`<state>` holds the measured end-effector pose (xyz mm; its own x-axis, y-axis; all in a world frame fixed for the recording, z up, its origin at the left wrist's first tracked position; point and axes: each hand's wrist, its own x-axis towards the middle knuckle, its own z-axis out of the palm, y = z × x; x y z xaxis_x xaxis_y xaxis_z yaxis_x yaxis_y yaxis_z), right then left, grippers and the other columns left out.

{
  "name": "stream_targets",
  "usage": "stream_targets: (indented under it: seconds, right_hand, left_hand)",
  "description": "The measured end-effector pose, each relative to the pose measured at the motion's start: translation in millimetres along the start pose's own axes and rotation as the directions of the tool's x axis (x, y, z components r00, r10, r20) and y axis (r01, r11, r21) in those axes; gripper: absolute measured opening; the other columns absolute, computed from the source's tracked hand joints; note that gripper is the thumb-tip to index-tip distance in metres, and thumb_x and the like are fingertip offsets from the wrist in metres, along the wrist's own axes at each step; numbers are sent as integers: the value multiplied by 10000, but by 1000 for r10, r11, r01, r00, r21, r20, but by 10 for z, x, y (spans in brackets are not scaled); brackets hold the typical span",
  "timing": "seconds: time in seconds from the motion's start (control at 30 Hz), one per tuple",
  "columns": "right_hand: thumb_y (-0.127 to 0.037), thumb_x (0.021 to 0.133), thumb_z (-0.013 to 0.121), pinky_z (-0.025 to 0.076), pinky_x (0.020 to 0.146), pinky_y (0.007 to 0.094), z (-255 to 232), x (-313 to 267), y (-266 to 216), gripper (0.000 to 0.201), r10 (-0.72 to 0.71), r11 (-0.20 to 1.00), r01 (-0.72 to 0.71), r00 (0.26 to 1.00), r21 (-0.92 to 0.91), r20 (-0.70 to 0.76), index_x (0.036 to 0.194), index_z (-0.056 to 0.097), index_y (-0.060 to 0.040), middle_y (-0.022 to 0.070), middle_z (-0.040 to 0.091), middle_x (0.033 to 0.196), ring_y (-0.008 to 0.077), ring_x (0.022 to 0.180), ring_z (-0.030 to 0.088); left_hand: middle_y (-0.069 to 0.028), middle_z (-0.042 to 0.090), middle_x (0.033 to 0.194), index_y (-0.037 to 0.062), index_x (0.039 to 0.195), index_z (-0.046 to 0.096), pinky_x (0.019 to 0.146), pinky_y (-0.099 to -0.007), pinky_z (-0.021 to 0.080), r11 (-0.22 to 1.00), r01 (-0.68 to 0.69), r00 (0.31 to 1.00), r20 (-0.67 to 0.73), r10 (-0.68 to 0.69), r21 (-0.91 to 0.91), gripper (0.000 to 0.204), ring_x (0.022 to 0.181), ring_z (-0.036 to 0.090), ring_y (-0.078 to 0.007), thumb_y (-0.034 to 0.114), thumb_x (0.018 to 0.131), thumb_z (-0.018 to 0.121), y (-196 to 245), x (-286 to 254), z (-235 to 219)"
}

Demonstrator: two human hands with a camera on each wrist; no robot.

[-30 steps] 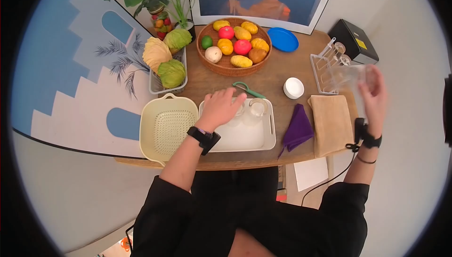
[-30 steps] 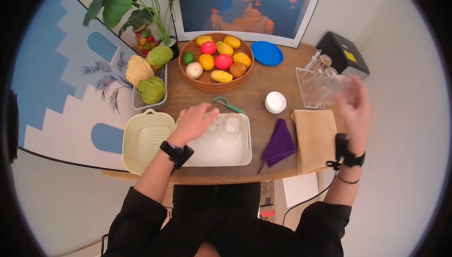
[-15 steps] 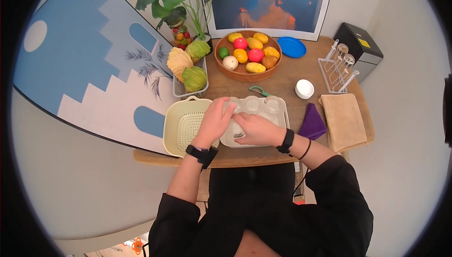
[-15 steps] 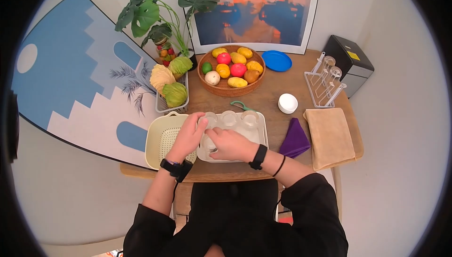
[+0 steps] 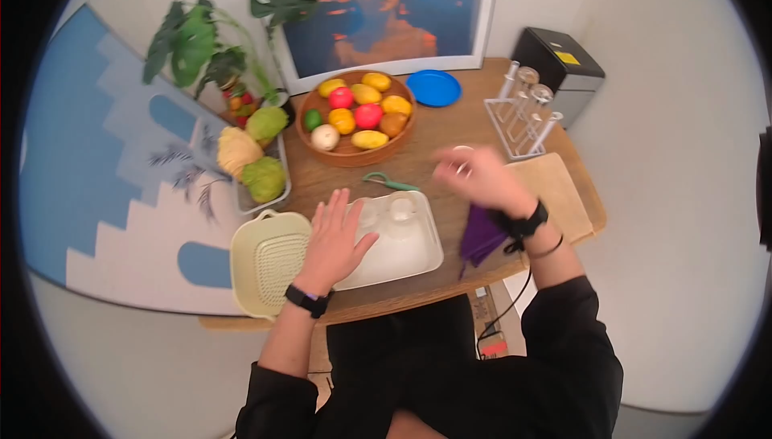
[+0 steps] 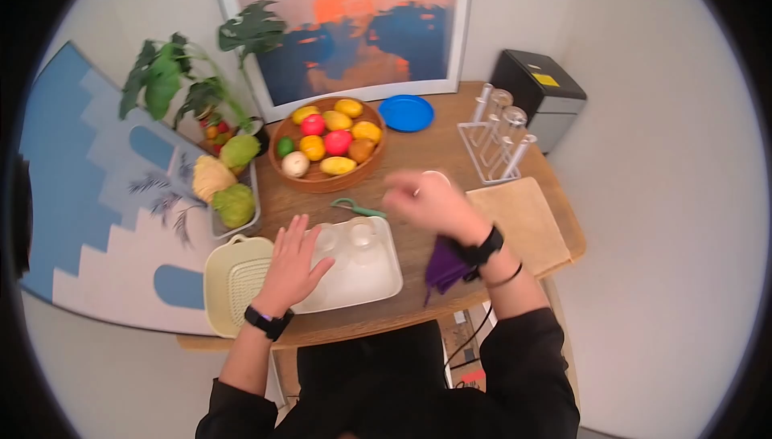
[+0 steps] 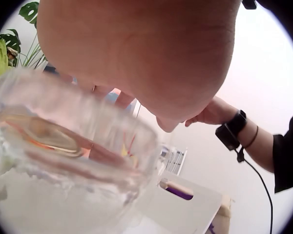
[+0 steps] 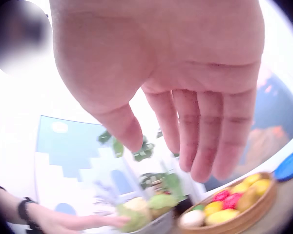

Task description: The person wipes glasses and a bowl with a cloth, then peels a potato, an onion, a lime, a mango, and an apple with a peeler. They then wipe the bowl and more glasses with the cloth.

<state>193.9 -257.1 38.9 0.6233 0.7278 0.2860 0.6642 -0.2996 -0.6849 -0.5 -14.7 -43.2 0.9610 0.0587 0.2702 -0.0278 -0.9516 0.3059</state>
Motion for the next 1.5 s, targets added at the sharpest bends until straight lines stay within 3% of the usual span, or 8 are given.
stream_targets:
  seconds: [0.17, 0.33, 0.63, 0.83, 1.0, 1.2, 1.33, 1.5]
  right_hand:
    - [-258, 859, 668, 572, 791, 423, -1165, 439, 1775, 305, 209, 851, -423, 817, -312, -537, 1076, 726, -51, 200, 728, 867, 347, 856, 722]
    - [-380, 802, 732, 520, 972, 462, -1781, 681, 2753, 603, 333, 543, -647, 751, -534, -571, 1307, 613, -73, 270, 648, 1229, 409, 1144, 628]
    - [-303, 713, 815, 509, 991, 441, -1820, 1033, 3588, 724, 467, 513, -617, 784, -597, -409, 1341, 566, -41, 234, 674, 1215, 386, 1160, 634]
    - [-342, 743, 747, 526, 939, 481, -2020, 921, 3192, 579, 290, 568, -625, 761, -535, -581, 1245, 637, -74, 249, 700, 1109, 422, 1074, 655]
    - [-347, 774, 746, 517, 945, 467, -2178, 673, 1930, 637, 56, 580, -530, 783, -618, -619, 1331, 592, -78, 220, 657, 1174, 392, 1101, 628]
    - [-234, 739, 800, 527, 819, 302, -1191, 149, -264, 700, -9, 916, -93, 968, -391, -251, 1386, 567, -108, 115, 628, 1169, 240, 1032, 633]
    - [-217, 743, 800, 556, 786, 393, -183, -297, -744, 654, -215, 930, 245, 967, -273, 135, 1340, 569, -81, 152, 606, 1130, 314, 1010, 637]
    - [-156, 749, 798, 540, 887, 404, 824, -542, -675, 634, -209, 958, 251, 942, -137, 261, 1322, 539, -71, 190, 558, 1231, 382, 1067, 619]
  left_hand:
    - [-245, 356, 1565, 34, 1479, 439, 1215, -547, 189, 991, -43, 991, 128, 27, 124, 701, 1486, 285, -390, 458, 946, 608, -3, 57, 84]
    - [-231, 361, 1568, 40, 1480, 440, 1212, -548, 195, 992, 4, 989, 144, -22, 126, 706, 1484, 293, -384, 435, 927, 633, 24, 110, 56]
    - [-208, 412, 1539, 54, 1440, 500, 1203, -545, 225, 996, 41, 994, 102, -49, 76, 678, 1465, 332, -371, 423, 897, 668, 30, 144, 0]
    - [-202, 440, 1518, 58, 1435, 505, 1190, -540, 254, 999, 20, 998, 51, -21, 35, 666, 1449, 359, -363, 426, 903, 662, -20, 90, 24]
    - [-205, 466, 1491, 57, 1433, 499, 1175, -540, 274, 998, -20, 1000, -16, 21, 55, 598, 1428, 388, -363, 385, 947, 613, -72, 51, 106]
    - [-210, 489, 1471, 48, 1422, 503, 1174, -530, 280, 1000, -21, 996, -90, 23, 18, 507, 1422, 401, -357, 336, 1005, 533, -111, -7, 179]
    - [-213, 481, 1480, 40, 1417, 502, 1187, -515, 262, 1000, 5, 995, -99, -8, -31, 489, 1431, 392, -349, 343, 1034, 482, -166, -18, 243]
    - [-209, 470, 1497, 36, 1419, 496, 1211, -502, 215, 962, 60, 994, -69, -81, -267, 500, 1454, 361, -347, 371, 1053, 435, -224, -36, 218]
